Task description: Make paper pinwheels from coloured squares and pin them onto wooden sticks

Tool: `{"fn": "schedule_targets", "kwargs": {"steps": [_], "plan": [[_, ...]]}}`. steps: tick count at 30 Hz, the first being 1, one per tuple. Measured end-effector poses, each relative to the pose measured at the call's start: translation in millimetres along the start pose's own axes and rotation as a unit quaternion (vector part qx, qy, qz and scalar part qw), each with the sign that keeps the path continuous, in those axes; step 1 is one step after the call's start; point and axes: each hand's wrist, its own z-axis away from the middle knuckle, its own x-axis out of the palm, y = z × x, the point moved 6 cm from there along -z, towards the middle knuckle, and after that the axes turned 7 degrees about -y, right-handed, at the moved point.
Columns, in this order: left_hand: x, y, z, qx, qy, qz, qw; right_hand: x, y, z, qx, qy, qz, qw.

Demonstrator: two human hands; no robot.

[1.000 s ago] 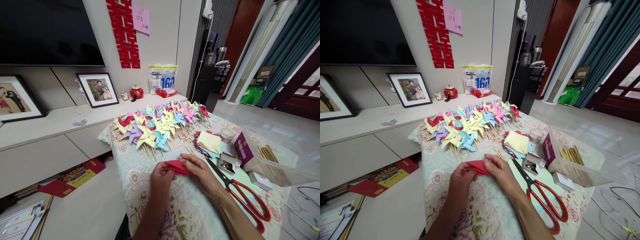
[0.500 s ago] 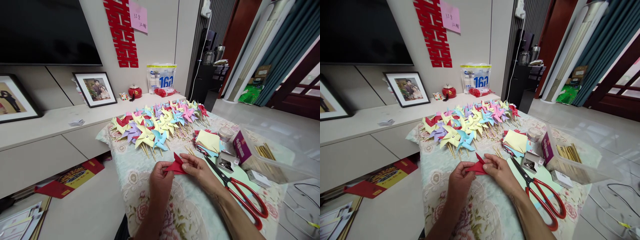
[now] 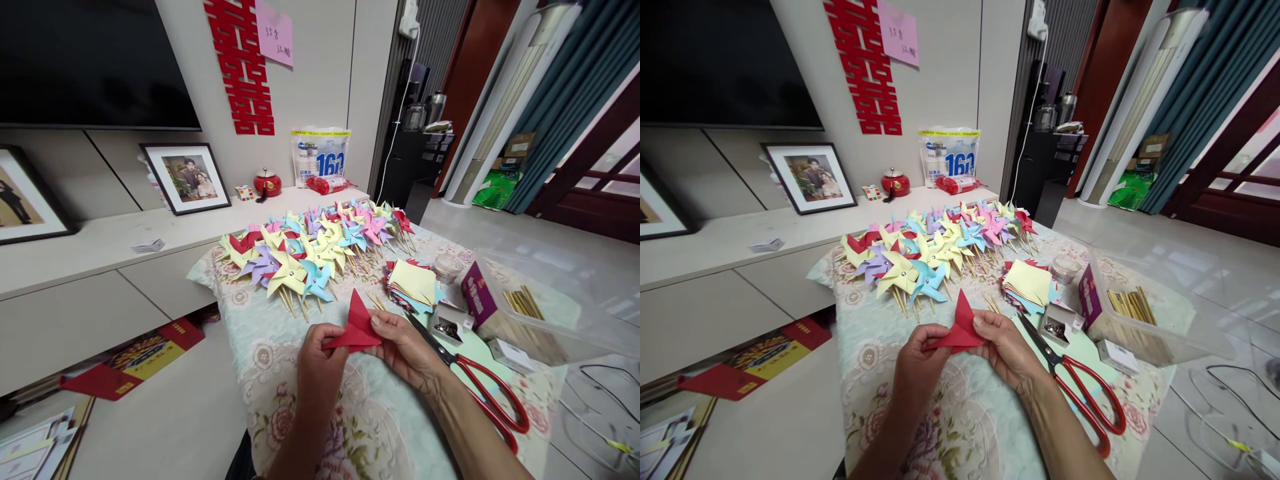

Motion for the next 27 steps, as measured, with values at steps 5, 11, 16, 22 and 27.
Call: {"fn": "schedule_targets", "kwargs": {"steps": [5, 11, 16, 22, 27], "plan": [[1.6, -1.3, -0.4, -0.03, 0.001, 0.072, 0.997, -4.4, 2.2, 0.1, 0.005, -0.007, -0.031, 0.999], [1.0, 8.4, 1.0, -0.049, 0.02, 0.082, 0.995, 0.8, -0.1, 0.1, 0.003, -0.032, -0.024, 0.999], [1.4, 7.2, 1.5, -0.07, 0.028, 0.119, 0.99, 1.0, -0.8, 0.4, 0.002, -0.031, -0.015, 0.999], [3.0, -1.9, 4.1, -0.121, 0.033, 0.193, 0.973, 0.1, 0.7, -0.2, 0.006, -0.038, -0.027, 0.999], [5.2, -0.2, 5.6, -0.144, 0.042, 0.279, 0.948, 0.4, -1.6, 1.1, 0.002, -0.032, -0.034, 0.999]]}}
